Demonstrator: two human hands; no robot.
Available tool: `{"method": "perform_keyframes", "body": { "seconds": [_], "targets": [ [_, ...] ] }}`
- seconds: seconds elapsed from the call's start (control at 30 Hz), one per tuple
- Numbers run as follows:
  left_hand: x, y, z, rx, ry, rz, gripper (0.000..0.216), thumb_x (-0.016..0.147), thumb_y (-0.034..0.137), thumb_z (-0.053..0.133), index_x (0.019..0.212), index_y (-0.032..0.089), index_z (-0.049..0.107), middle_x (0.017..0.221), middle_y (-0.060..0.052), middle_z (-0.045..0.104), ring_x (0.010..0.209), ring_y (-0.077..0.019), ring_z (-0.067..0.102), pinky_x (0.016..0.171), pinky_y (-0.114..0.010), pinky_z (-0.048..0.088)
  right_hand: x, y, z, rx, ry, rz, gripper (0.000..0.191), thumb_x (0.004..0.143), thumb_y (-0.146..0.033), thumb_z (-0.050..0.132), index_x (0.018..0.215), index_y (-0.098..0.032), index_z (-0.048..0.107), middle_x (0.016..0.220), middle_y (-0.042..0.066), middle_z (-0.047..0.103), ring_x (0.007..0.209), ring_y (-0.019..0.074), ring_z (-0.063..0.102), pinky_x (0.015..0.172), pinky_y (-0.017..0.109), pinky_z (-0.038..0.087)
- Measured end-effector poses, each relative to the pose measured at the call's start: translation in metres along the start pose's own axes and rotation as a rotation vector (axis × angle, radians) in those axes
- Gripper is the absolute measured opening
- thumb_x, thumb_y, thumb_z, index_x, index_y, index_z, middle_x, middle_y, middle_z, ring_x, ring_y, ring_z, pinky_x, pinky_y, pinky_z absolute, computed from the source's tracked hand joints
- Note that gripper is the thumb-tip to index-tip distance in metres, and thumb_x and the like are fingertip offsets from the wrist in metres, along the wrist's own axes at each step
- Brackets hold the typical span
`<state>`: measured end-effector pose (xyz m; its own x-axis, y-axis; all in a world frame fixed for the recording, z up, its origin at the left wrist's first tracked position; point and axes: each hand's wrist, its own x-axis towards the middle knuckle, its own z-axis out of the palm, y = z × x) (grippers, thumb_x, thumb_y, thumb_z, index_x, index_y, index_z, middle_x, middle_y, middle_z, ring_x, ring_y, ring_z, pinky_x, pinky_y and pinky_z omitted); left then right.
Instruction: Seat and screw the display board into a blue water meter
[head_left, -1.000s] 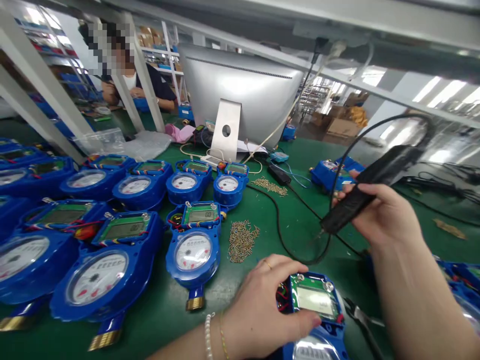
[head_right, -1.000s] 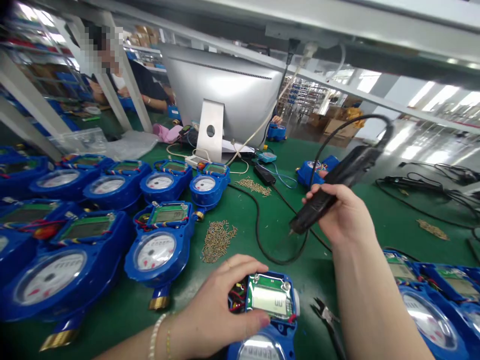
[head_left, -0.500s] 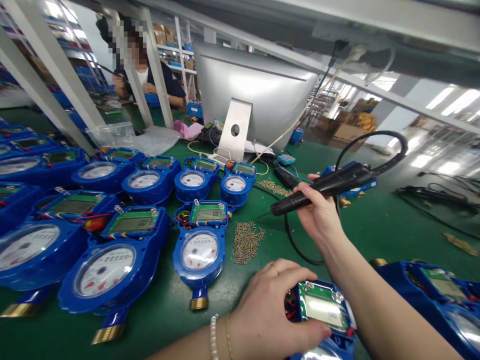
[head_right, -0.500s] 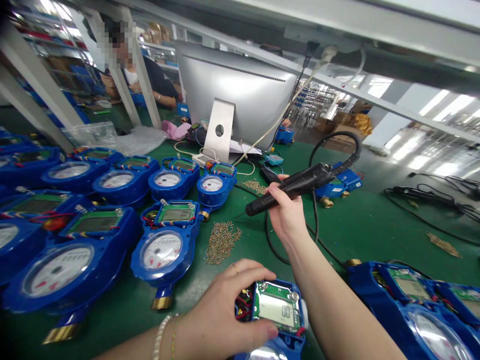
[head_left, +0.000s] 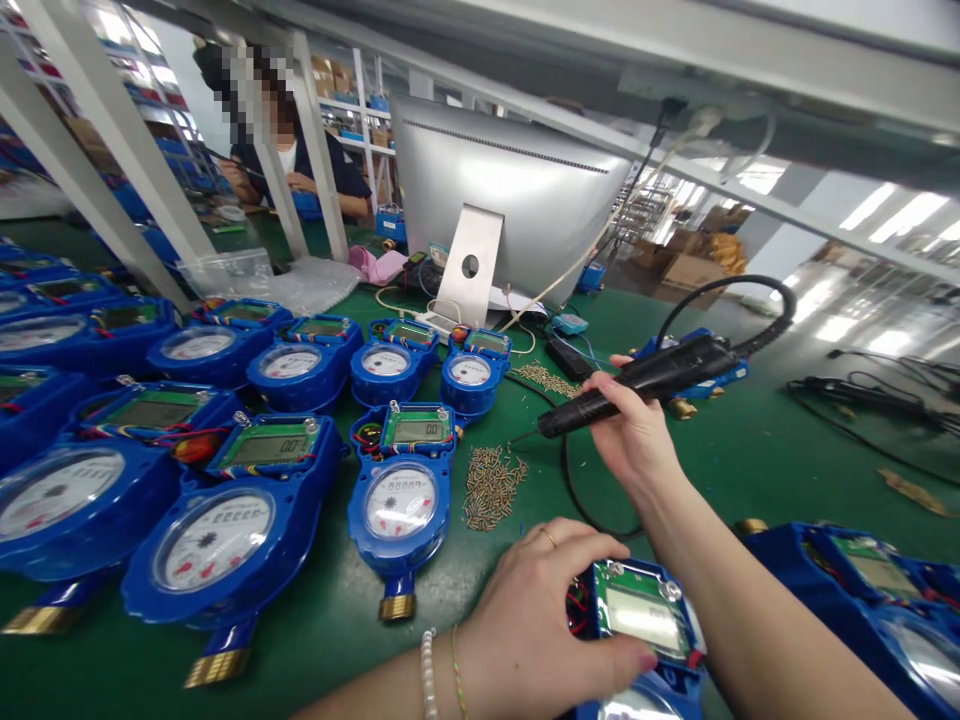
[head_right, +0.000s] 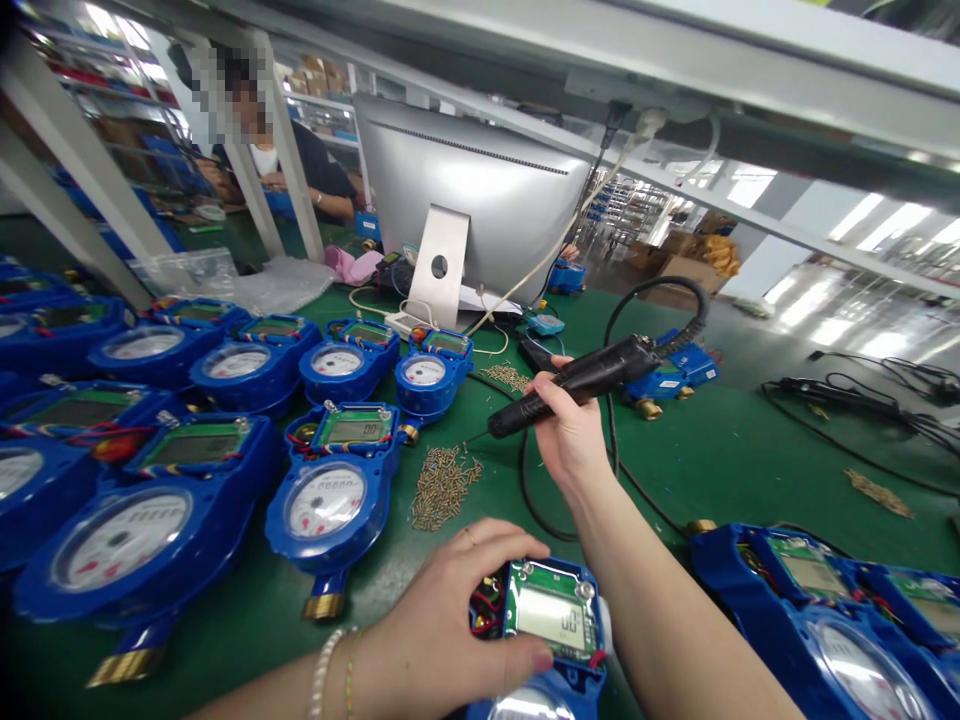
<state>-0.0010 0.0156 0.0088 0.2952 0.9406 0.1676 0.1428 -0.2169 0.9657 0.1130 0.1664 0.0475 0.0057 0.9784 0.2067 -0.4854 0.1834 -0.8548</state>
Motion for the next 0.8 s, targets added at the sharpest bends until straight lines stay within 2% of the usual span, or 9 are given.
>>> {"method": "perform_keyframes", "body": {
  "seconds": [0.27,0.37,0.47,0.53,0.6,0.8],
  "targets": [
    [0.0,0.0,0.0,-0.004,-0.017,-0.004,0.057,0.061,0.026,0.082,0.114,0.03,0.063,0.115,0.0,0.059,0.107,-0.0231,0.056,0.097,-0.036,0.045,-0.038,-0.07,-0.005,0.03,0.058,-0.101,0.029,0.067,-0.017,0.071,0.092,-0.028,0.061,0.074,-0.005,0.052,0.076,0.0111,0.054,0.081,0.03,0.048],
    [-0.002,0.0,0.0,0.013,-0.013,-0.047,0.056,0.063,0.025,0.08,0.115,0.031,0.061,0.129,-0.002,0.05,0.117,-0.024,0.052,0.104,-0.037,0.04,-0.06,-0.098,-0.014,0.055,0.097,-0.183,0.029,0.067,-0.018,0.068,0.094,-0.026,0.061,0.073,-0.004,0.048,0.074,0.0113,0.052,0.08,0.033,0.049],
    [-0.005,0.001,-0.002,0.032,-0.028,-0.081,0.054,0.066,0.025,0.077,0.117,0.032,0.06,0.145,-0.002,0.034,0.129,-0.0259,0.043,0.111,-0.041,0.033,-0.08,-0.118,-0.021,0.063,0.144,-0.243,0.029,0.069,-0.018,0.067,0.097,-0.025,0.061,0.074,-0.003,0.046,0.074,0.011,0.05,0.08,0.033,0.049],
    [-0.006,0.001,-0.003,0.03,-0.05,-0.08,0.052,0.068,0.026,0.076,0.117,0.031,0.059,0.151,-0.002,0.027,0.133,-0.0261,0.039,0.112,-0.042,0.031,-0.091,-0.124,-0.023,0.048,0.166,-0.248,0.029,0.069,-0.019,0.067,0.098,-0.024,0.061,0.074,-0.003,0.045,0.074,0.011,0.05,0.079,0.033,0.049],
    [-0.006,0.002,-0.003,0.032,-0.055,-0.071,0.051,0.069,0.026,0.075,0.117,0.031,0.059,0.152,-0.001,0.027,0.134,-0.0255,0.038,0.113,-0.042,0.031,-0.099,-0.125,-0.023,0.028,0.177,-0.24,0.031,0.068,-0.019,0.068,0.098,-0.025,0.062,0.073,-0.003,0.045,0.074,0.0113,0.049,0.079,0.034,0.049],
    [-0.005,0.001,-0.003,0.052,-0.044,-0.01,0.051,0.07,0.025,0.074,0.118,0.028,0.057,0.143,-0.002,0.043,0.128,-0.0229,0.044,0.111,-0.041,0.033,-0.107,-0.12,-0.018,0.021,0.179,-0.22,0.033,0.065,-0.019,0.07,0.097,-0.025,0.062,0.071,-0.003,0.045,0.072,0.011,0.047,0.077,0.032,0.049]
  ]
}}
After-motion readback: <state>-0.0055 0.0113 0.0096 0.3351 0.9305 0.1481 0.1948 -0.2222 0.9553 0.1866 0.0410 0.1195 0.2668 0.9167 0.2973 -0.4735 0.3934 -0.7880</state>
